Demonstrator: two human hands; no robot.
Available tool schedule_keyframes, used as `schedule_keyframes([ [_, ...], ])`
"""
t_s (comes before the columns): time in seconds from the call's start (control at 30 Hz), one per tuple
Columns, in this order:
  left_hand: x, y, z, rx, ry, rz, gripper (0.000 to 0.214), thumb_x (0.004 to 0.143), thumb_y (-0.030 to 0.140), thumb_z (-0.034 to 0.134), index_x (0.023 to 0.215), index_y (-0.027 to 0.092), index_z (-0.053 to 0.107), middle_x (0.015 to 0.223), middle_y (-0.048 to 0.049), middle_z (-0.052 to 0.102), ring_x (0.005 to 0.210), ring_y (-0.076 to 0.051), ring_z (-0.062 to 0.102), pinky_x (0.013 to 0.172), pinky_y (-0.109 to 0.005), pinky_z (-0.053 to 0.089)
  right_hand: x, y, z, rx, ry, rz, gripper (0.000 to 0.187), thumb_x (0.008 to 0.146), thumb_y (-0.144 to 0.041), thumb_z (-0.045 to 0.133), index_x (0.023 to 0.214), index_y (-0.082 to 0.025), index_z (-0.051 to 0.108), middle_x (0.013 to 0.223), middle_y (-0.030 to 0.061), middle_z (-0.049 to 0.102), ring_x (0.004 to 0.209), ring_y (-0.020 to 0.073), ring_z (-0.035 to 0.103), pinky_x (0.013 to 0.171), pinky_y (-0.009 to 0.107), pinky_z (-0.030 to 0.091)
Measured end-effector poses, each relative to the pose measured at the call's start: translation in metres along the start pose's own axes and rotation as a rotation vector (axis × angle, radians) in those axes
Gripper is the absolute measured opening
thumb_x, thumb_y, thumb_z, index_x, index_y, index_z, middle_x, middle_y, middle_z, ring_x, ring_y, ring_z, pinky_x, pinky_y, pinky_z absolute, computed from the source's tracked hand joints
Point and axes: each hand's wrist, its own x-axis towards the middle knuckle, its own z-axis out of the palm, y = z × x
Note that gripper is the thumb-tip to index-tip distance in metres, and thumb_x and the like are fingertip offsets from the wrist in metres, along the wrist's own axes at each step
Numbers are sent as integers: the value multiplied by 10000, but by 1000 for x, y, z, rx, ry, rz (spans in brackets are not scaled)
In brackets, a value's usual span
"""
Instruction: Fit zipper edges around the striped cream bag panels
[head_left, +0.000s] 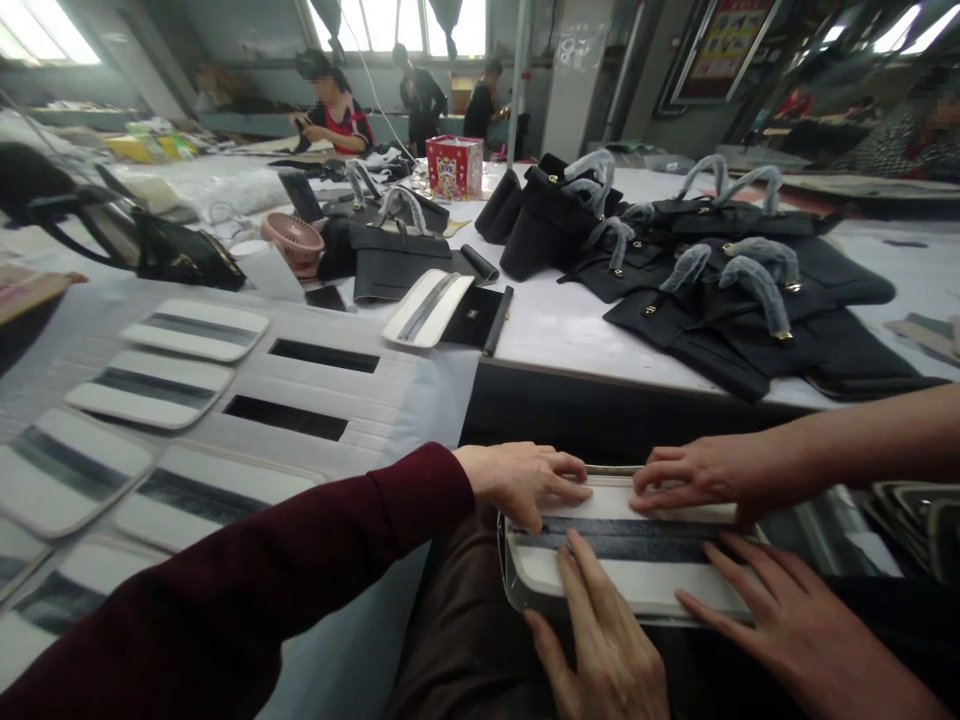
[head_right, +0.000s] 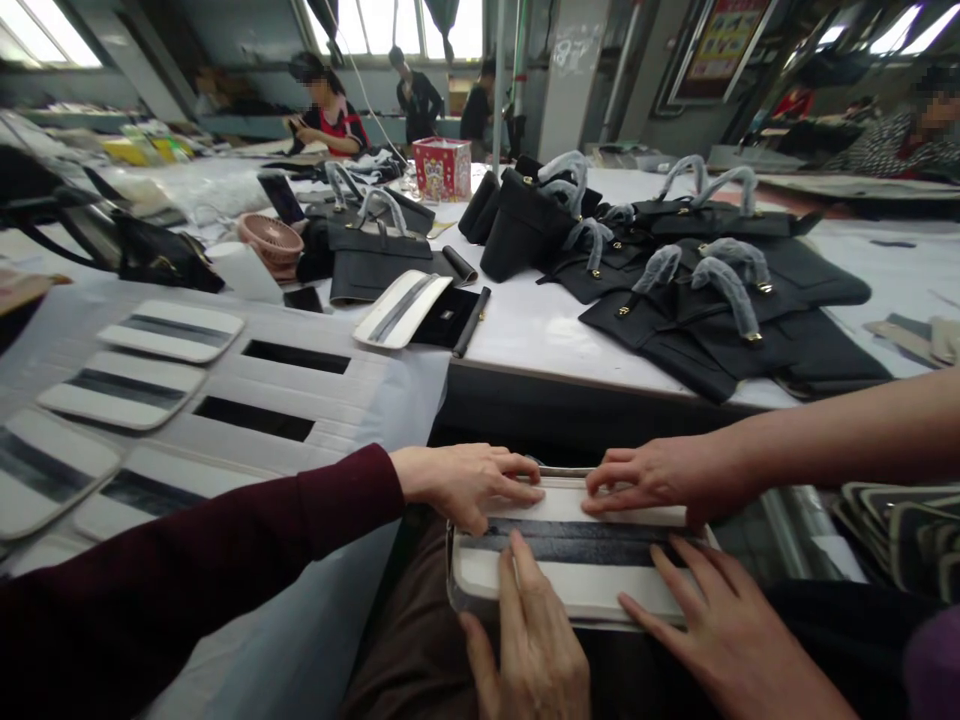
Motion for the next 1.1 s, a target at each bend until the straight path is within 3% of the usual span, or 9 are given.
schedule_keyframes([
  [0.03, 0, 0, 1, 3, 5, 3, 696, 727, 299, 608, 1408, 239, 477, 1459, -75, 422, 1172, -287, 536, 988, -389, 432, -9, -14, 14, -20, 16, -15, 463, 883, -259, 534, 1339, -302, 600, 1369, 87, 579, 1114, 305, 661, 831, 386, 607],
  [0.1, 0, -1, 1, 3, 11, 1, 696, 724, 291, 601, 1407, 249, 476, 1459, -66, 425, 1177, -279, 536, 987, -376, 432, -19, -37, 36, -166, 184, -18, 728, 828, -275, 641, 1505, -316, 376, 1460, 95, 462, 1128, 404, 632, 797, 503, 626],
  [0.23, 1, -1, 1, 12, 7, -1, 705, 724, 300, 601, 1414, 265, 463, 1467, -60, 421, 1175, -280, 540, 978, -373, 434, -18, -53, 45, -178, 280, 15, 886, 805, -300, 676, 1557, -341, 209, 1521, 81, 369, 1164, 446, 593, 738, 545, 637],
  [0.3, 1, -1, 0, 26, 2, 3, 709, 724, 305, 607, 1416, 254, 462, 1465, -69, 423, 1171, -286, 545, 980, -375, 432, -15, -51, 41, -143, 292, 31, 859, 816, -270, 657, 1552, -354, 223, 1529, 76, 366, 1187, 442, 580, 737, 550, 634],
  [0.43, 1, 0, -3, 48, -16, 0, 708, 731, 305, 608, 1419, 243, 455, 1460, -84, 431, 1165, -294, 551, 974, -386, 438, -14, -40, 40, -220, 156, -112, 785, 830, -159, 571, 1534, -358, 284, 1391, 64, 558, 1121, 410, 628, 809, 584, 597],
  [0.6, 0, 1, -3, 40, 0, 8, 705, 728, 274, 603, 1416, 231, 461, 1468, -86, 429, 1141, -293, 563, 947, -389, 453, -11, -38, 42, -364, 40, -218, 690, 818, -164, 533, 1488, -282, 415, 1351, 29, 601, 1078, 376, 624, 789, 536, 571],
  [0.83, -3, -2, -3, 11, 26, 18, 685, 738, 300, 594, 1409, 233, 475, 1449, -65, 450, 1122, -270, 567, 941, -367, 437, -3, -56, 48, -506, 165, -166, 418, 878, -229, 527, 1280, -265, 636, 1221, -12, 686, 1010, 313, 615, 804, 479, 498],
  [0.97, -4, -4, -2, 0, 27, 28, 672, 755, 313, 585, 1414, 234, 476, 1451, -59, 455, 1123, -262, 560, 925, -362, 434, -5, -54, 47, -549, 124, -255, 400, 877, -220, 530, 1257, -209, 658, 1231, 25, 682, 1052, 324, 589, 824, 460, 449],
  [1.1, -4, -6, 0, 0, 28, 29, 679, 757, 316, 581, 1423, 241, 473, 1466, -53, 440, 1096, -267, 567, 927, -374, 432, -8, -52, 50, -505, 150, -232, 372, 907, -243, 507, 1241, -198, 665, 1216, 47, 688, 1080, 338, 567, 854, 458, 408],
])
